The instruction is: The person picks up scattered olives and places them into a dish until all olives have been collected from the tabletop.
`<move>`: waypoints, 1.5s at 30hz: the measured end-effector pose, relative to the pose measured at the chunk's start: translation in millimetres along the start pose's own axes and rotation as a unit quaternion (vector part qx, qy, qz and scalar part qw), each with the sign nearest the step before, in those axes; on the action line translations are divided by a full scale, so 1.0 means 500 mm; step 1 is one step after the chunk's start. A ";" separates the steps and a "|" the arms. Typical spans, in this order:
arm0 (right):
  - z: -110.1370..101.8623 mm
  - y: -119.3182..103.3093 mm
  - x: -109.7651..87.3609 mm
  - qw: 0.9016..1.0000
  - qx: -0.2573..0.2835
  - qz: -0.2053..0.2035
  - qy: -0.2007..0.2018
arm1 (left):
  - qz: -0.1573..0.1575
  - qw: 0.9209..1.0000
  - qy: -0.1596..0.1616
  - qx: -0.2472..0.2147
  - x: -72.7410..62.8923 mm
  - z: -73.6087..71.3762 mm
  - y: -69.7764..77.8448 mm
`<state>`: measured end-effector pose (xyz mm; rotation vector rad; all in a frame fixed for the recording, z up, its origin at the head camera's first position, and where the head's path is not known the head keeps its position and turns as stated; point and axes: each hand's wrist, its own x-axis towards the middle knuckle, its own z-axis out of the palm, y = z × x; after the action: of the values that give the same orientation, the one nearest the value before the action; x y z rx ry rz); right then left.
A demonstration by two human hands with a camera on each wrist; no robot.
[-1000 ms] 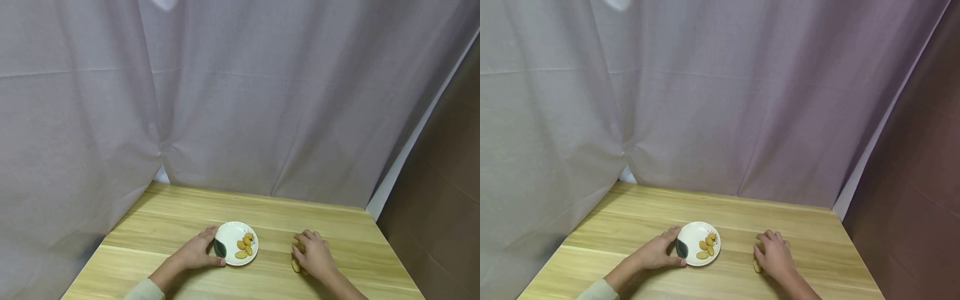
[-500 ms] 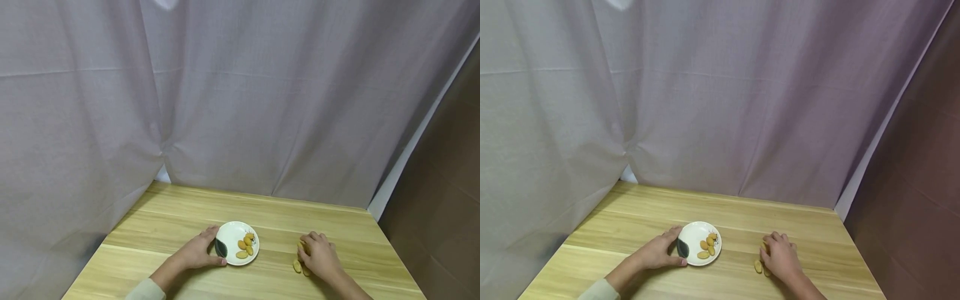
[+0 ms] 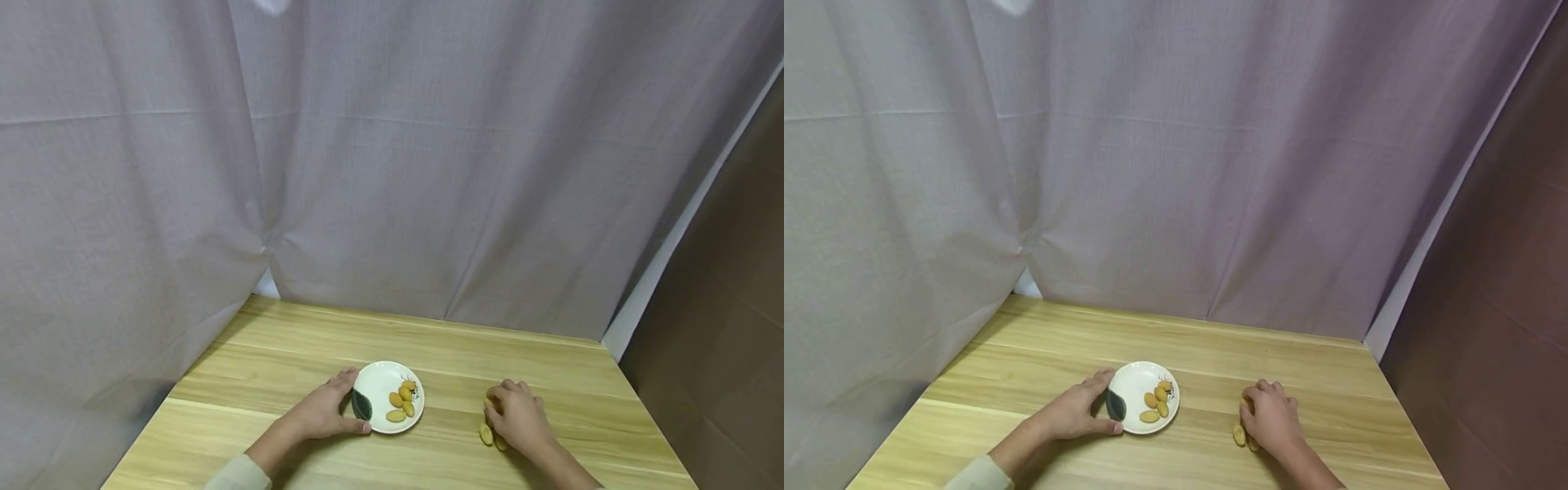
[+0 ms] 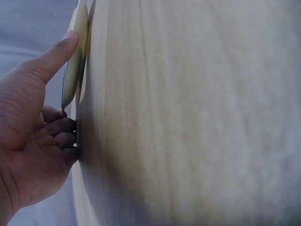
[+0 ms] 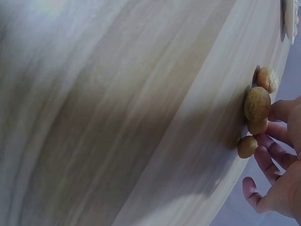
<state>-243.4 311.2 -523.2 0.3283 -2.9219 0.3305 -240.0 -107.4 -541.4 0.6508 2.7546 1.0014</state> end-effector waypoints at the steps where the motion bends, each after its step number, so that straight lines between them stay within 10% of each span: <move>1: 0.000 -0.001 0.000 1.000 0.000 -0.001 0.001 | 0.000 1.000 -0.001 0.001 0.000 0.000 0.000; 45: -0.010 -0.056 0.011 0.997 0.008 -0.032 0.064 | 0.000 1.000 -0.002 -0.004 0.001 -0.008 0.003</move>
<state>-241.2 284.7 -511.9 0.3875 -2.7791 0.3517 -241.0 -108.5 -537.1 0.6500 2.7448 1.0095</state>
